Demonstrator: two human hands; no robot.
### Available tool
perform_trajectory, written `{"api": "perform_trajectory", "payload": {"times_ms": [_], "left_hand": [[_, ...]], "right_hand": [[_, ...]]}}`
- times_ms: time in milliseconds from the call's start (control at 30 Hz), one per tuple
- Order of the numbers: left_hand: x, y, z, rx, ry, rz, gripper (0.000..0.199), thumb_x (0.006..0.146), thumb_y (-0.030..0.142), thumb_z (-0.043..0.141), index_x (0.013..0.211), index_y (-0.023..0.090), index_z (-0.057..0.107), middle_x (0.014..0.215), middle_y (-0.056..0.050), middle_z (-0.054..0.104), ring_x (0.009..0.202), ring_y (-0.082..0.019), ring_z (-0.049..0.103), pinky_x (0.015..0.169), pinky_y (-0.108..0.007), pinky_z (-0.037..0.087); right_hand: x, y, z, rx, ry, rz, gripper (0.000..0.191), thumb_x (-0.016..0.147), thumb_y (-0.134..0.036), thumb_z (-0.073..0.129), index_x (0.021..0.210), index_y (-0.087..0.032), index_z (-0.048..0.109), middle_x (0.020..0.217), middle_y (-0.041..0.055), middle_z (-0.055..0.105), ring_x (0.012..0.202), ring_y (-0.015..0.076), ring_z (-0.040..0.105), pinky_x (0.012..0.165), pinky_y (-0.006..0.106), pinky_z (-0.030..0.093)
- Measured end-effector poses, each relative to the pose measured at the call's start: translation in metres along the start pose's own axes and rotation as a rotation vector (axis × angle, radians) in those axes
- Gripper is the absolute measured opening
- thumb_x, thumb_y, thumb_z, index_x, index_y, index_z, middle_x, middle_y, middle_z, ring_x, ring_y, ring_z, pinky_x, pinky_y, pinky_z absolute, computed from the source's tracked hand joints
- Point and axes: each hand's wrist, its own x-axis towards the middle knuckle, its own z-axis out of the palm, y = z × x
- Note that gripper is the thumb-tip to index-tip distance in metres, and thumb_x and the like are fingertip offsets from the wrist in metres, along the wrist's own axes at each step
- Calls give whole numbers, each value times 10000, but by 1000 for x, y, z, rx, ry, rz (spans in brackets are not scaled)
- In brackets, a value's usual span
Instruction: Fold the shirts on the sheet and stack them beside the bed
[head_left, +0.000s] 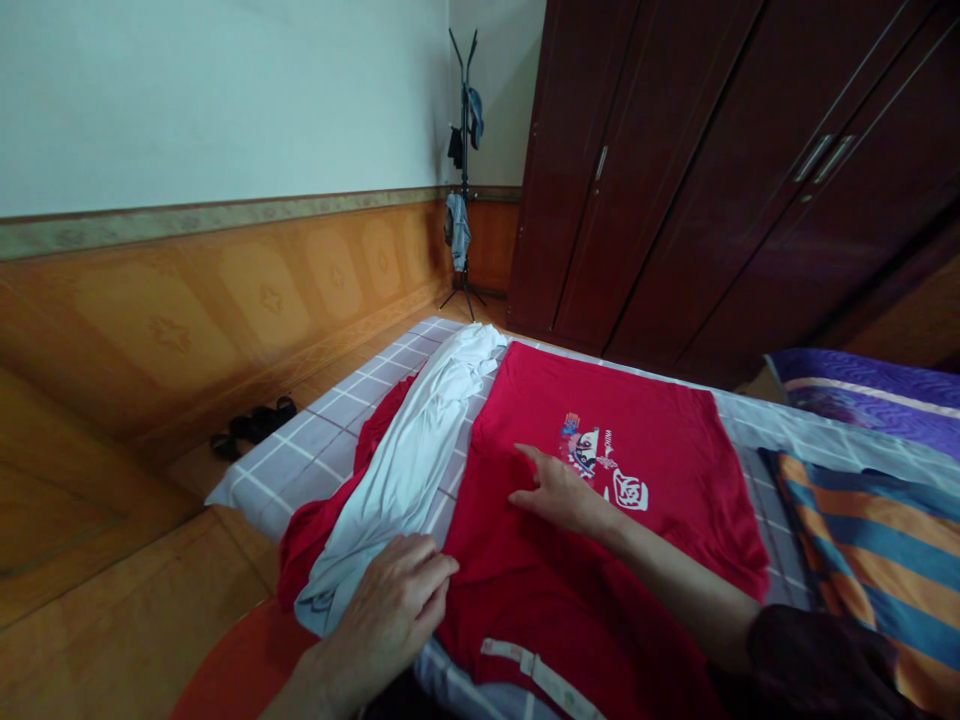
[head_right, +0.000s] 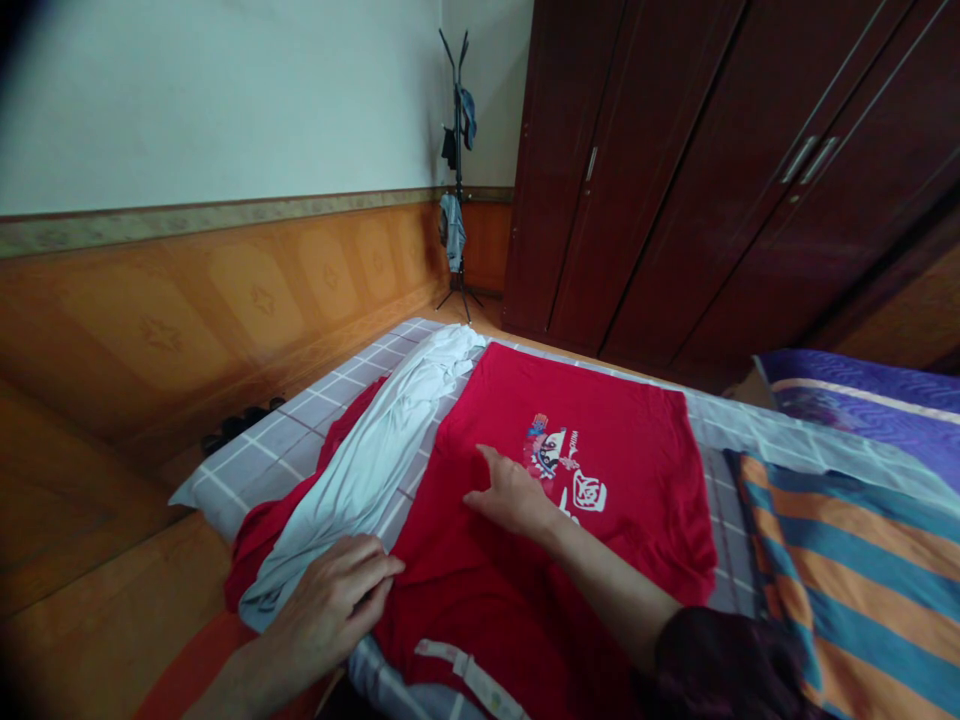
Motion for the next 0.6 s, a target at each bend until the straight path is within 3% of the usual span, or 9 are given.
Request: {"api": "perform_trajectory", "payload": {"times_ms": [133,200,300,433,500,600], "left_hand": [[2,0,1,-63,6,-70,240,838,37,468,917,199,628,869,-20,616,846,-171,583,762,-279,441],[1,0,2,-66,9,-99,235,840,37,467,923,191,624,877,-23,622,853,-169,591,768,-279,444],[0,-1,-1,-45,-21,-88,236,838,34,488,927,199,632,871,-15,620,847,-168,591,761,-279,444],[7,2,-15,-24,-51,5,135,880,129,542,878,211,650,828,-4,602,809,-163,578,733,-283,445],[17,8,-20,1,-15,66,149,914,162,507,886,199,648,837,-16,600,816,-164,571,741,-294,454],[34,16,-13,68,0,177,193,925,135,458,910,186,643,907,-36,618,885,-172,580,817,-321,480]], "right_hand": [[-6,-3,-6,182,-126,88,577,809,-218,549,1359,-74,455,509,-40,531,452,133,520,448,219,402],[-10,-2,-8,220,-178,92,604,853,-283,514,1412,-96,382,465,-67,483,393,125,478,397,210,366],[-16,0,-9,-12,-139,20,704,796,-260,607,1438,-125,350,626,2,625,565,165,612,504,226,448],[-23,-3,-8,-536,199,-128,591,851,-189,521,1424,-145,386,966,131,687,869,252,662,733,333,504],[-23,-8,-6,-537,243,-282,456,889,-208,478,1342,-169,497,1064,127,668,926,241,650,795,338,505],[-19,-16,2,-364,153,-610,303,906,-205,465,1150,-181,643,1215,91,616,1120,199,569,968,302,439]]}}
